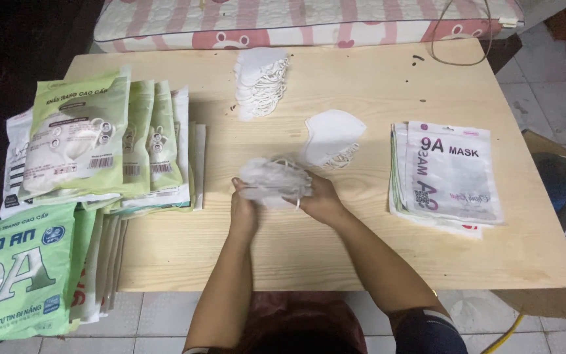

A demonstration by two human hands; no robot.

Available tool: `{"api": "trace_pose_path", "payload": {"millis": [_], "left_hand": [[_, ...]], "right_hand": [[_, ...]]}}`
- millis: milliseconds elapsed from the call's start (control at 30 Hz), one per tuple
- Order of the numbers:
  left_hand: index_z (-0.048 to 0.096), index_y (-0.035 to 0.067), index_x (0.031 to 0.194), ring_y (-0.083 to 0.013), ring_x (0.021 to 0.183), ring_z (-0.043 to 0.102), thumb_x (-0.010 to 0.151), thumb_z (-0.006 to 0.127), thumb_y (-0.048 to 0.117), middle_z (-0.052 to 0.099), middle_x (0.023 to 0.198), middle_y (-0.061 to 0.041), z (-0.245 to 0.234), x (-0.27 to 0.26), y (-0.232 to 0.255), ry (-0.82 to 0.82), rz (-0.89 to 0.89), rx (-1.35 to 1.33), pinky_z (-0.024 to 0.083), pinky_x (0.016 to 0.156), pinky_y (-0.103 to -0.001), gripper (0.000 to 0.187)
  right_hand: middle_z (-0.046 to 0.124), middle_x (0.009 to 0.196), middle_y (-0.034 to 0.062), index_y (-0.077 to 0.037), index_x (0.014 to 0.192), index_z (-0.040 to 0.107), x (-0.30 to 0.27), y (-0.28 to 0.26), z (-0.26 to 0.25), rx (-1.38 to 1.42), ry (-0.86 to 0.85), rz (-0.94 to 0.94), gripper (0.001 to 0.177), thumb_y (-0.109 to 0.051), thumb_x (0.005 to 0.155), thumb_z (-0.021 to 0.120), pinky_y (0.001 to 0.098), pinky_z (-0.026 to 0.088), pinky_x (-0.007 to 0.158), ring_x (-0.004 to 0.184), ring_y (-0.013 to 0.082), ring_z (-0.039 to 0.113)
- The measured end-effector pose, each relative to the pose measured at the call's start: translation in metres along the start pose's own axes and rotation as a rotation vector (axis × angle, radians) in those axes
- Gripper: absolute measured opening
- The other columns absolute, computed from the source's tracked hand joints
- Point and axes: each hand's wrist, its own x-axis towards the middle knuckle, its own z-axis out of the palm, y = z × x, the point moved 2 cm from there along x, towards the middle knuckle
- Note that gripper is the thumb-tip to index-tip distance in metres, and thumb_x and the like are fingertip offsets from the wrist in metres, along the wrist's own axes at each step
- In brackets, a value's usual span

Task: Manually counting, stacking, and inserting face masks into printed plastic packaging bags.

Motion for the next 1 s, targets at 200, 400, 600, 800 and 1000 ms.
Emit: {"api": "trace_pose_path", "payload": {"millis": [200,400,600,800,1000], "left_hand": [[0.068,-0.007,0.124,-0.0418,0.129,0.056,0.108,0.014,0.062,0.065,0.127,-0.031,0.006,-0.007,0.016,-0.040,-0.115,0.179,0.038,0.113,-0.053,0.090],[0.072,0.010,0.086,-0.0209,0.089,0.060,0.113,0.017,0.052,0.067,0.085,-0.006,-0.003,0.003,-0.014,-0.035,0.066,0.051,0.048,0.090,-0.036,0.074],[0.070,0.010,0.084,-0.0223,0.082,0.056,0.113,0.022,0.048,0.060,0.080,-0.004,0.003,0.000,-0.003,-0.036,0.089,0.062,0.047,0.082,-0.037,0.067],[0.059,0.012,0.079,-0.0200,0.082,0.057,0.115,0.024,0.043,0.061,0.079,-0.006,0.002,-0.001,-0.002,-0.007,0.111,-0.004,0.047,0.086,-0.035,0.059],[0.070,0.002,0.092,-0.0204,0.076,0.060,0.112,0.029,0.049,0.063,0.076,-0.008,0.011,-0.011,0.017,0.146,-0.158,-0.267,0.050,0.083,-0.032,0.066]], "right_hand": [[0.069,0.128,0.0260,0.000,0.134,0.063,0.003,-0.016,-0.004,-0.126,-0.108,0.176,0.086,-0.039,0.065,0.096,0.0532,0.052,0.105,0.125,0.0430,0.062],[0.060,0.144,0.0207,0.003,0.143,0.055,0.017,0.045,0.014,1.182,0.072,0.751,0.048,-0.023,0.103,0.062,0.0486,0.050,0.107,0.130,0.0382,0.060],[0.074,0.116,0.0228,-0.001,0.122,0.071,0.008,0.013,0.002,-0.240,-0.113,0.162,0.072,-0.040,0.067,0.094,0.0499,0.057,0.097,0.116,0.0406,0.067],[0.077,0.107,0.0198,-0.002,0.116,0.074,0.006,0.022,0.001,-0.126,-0.044,0.109,0.056,-0.031,0.072,0.092,0.0472,0.056,0.097,0.114,0.0343,0.069],[0.078,0.094,0.0136,-0.007,0.106,0.078,0.008,0.053,-0.007,-0.245,-0.056,-0.105,0.048,-0.031,0.067,0.093,0.0401,0.060,0.084,0.097,0.0310,0.075]]}}
